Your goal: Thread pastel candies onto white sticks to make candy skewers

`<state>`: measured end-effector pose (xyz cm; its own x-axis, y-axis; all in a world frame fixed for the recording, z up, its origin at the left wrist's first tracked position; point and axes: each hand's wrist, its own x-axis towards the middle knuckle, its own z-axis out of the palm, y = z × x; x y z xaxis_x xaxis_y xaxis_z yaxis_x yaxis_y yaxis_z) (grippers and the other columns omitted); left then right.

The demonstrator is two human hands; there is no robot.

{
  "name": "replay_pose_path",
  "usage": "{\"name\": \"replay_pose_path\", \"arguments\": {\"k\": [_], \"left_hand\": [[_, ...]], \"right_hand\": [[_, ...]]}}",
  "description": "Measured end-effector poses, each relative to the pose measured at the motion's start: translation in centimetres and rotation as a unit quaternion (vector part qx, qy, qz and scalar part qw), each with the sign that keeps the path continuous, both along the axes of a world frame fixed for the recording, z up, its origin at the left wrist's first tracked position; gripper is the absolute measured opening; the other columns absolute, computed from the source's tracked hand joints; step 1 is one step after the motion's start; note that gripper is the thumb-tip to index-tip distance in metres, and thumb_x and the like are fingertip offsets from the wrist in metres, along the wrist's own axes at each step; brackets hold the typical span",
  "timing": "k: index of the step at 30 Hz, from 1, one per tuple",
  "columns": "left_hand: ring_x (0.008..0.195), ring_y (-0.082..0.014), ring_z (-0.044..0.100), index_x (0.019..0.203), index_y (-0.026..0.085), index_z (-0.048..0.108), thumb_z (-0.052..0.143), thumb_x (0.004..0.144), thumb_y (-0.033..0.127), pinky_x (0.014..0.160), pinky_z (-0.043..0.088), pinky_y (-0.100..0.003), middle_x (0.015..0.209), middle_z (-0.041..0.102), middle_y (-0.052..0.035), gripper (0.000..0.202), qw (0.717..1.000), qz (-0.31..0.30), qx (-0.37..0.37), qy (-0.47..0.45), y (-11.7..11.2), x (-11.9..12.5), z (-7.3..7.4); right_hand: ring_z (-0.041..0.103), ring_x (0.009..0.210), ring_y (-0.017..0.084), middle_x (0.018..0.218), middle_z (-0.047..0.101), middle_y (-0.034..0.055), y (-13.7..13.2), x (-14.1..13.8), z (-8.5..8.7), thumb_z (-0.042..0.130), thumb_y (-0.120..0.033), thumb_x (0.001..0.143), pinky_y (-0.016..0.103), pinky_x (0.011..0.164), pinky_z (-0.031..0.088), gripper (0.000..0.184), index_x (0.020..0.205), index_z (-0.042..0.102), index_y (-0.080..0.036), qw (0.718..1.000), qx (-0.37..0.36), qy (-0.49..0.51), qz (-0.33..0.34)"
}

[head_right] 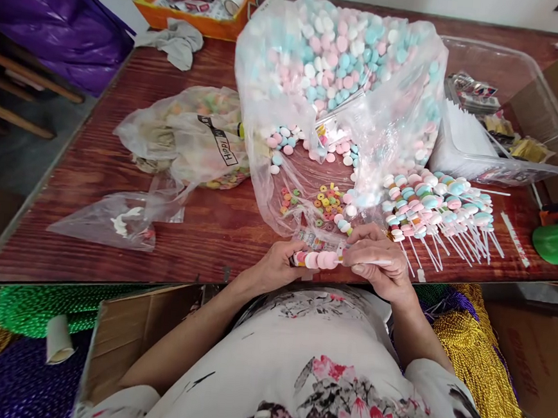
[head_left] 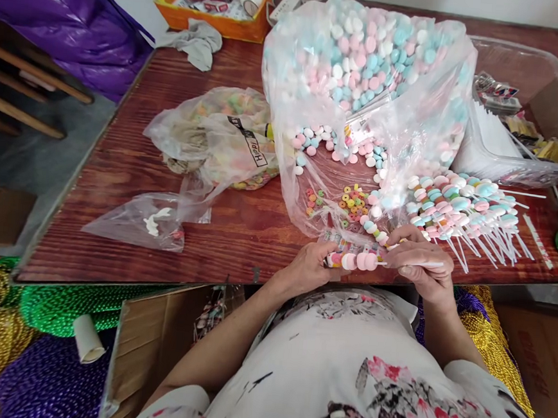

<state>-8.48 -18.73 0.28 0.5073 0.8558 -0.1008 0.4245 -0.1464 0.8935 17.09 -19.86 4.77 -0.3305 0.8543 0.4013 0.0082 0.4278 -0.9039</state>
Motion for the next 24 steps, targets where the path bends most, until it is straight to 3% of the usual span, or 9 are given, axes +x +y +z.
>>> {"name": "replay_pose_path", "arguments": {"k": [5,7,11,14,17,24], "left_hand": [[0.064,-0.0100,0.042,0.082,0.013,0.062,0.072,0.078,0.041,0.059,0.036,-0.022,0.068,0.048,0.0046,0.030,0.978,-0.126,-0.136,-0.094,0.3,-0.2,1.7],[0.063,-0.0098,0.040,0.084,0.013,0.061,0.073,0.077,0.042,0.058,0.035,-0.021,0.067,0.045,0.0048,0.032,0.970,-0.147,-0.157,-0.115,0.5,-0.1,2.1],[0.063,-0.0100,0.039,0.079,0.015,0.058,0.073,0.077,0.041,0.058,0.034,-0.022,0.066,0.044,0.0054,0.030,0.985,-0.100,-0.111,-0.084,0.7,0.0,1.9],[0.065,-0.0117,0.043,0.080,0.016,0.057,0.076,0.073,0.037,0.060,0.035,-0.023,0.069,0.049,0.0048,0.029,0.999,-0.035,-0.039,0.002,0.5,-0.2,1.4],[0.068,-0.0138,0.047,0.085,0.017,0.057,0.076,0.074,0.035,0.062,0.036,-0.024,0.075,0.055,0.0028,0.028,0.998,-0.024,0.019,0.051,0.1,-0.5,1.2],[0.062,-0.0127,0.044,0.082,0.019,0.052,0.077,0.073,0.037,0.057,0.035,-0.025,0.071,0.054,0.0042,0.033,0.999,-0.028,0.023,0.027,-0.2,0.2,1.2]], "right_hand": [[0.065,0.069,0.020,0.077,0.074,0.0017,0.8,0.1,0.2,0.062,-0.034,0.090,0.047,0.082,0.053,0.015,0.090,0.077,-0.029,0.999,-0.023,-0.029,0.016],[0.066,0.075,0.022,0.076,0.073,0.0020,1.2,-0.5,-0.1,0.063,-0.032,0.089,0.046,0.080,0.053,0.014,0.086,0.077,-0.028,0.999,-0.029,-0.023,0.006],[0.063,0.078,0.020,0.063,0.066,0.0001,1.5,-2.3,-0.9,0.066,-0.025,0.088,0.038,0.075,0.052,0.019,0.070,0.071,-0.025,0.997,-0.056,0.009,-0.045],[0.058,0.063,0.016,0.055,0.061,-0.0020,1.6,-3.1,-1.5,0.068,-0.026,0.086,0.032,0.065,0.049,0.026,0.061,0.065,-0.022,0.987,-0.096,0.060,-0.115],[0.051,0.052,0.012,0.051,0.056,-0.0037,1.6,-3.5,-1.9,0.070,-0.028,0.084,0.028,0.055,0.044,0.029,0.058,0.062,-0.021,0.970,-0.127,0.099,-0.181],[0.053,0.057,0.013,0.058,0.059,-0.0021,1.5,-4.2,-2.1,0.073,-0.032,0.081,0.029,0.057,0.045,0.027,0.059,0.064,-0.022,0.971,-0.122,0.107,-0.176]]}}
